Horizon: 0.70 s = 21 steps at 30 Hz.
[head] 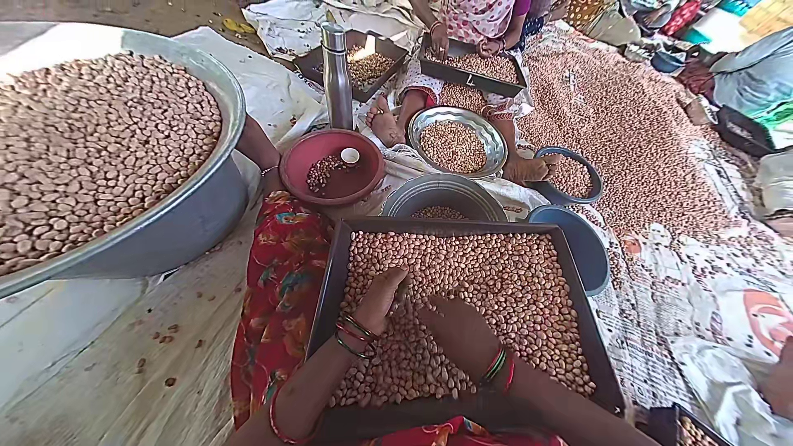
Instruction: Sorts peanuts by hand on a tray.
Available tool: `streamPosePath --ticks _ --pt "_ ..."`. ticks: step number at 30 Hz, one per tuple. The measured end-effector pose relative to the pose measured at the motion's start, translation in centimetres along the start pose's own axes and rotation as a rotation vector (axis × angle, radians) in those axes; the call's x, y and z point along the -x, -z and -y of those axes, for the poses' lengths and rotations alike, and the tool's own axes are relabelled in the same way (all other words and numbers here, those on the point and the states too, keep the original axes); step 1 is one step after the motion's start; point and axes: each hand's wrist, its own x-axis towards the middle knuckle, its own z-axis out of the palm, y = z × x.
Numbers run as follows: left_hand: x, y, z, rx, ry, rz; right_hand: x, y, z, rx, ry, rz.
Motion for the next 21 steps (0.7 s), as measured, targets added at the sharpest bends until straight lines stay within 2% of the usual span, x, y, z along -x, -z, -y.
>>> streamPosePath --ticks 4,6,8,10,14,17,21 --pt "0.1 0.0 0.0 0.013 -0.009 -0.005 -1.0 3.8 -5.0 0.041 -0.122 -0.436" --pt "0.0 0.0 0.0 0.016 -0.005 0.002 -0.6 5.7 -7.2 0.010 -0.201 -0.523" --pt "0.0 -0.1 0.0 0.024 0.006 0.010 -0.5 6.7 -8.6 -0.019 -0.265 -0.527" --pt "0.0 -0.1 0.1 0.023 0.014 0.029 -1.0 6.6 -9.2 0.003 -0.298 -0.459" --pt "0.0 -0.1 0.0 0.015 0.025 0.020 -3.5 3.5 -10.3 0.270 -0.184 -0.540" --pt "-0.1 0.1 0.0 0.023 0.023 0.003 -4.6 2.9 -10.2 0.340 -0.171 -0.556" --pt "-0.3 0.0 0.2 0.036 0.047 0.064 -4.5 4.3 -9.0 0.201 -0.247 -0.429"
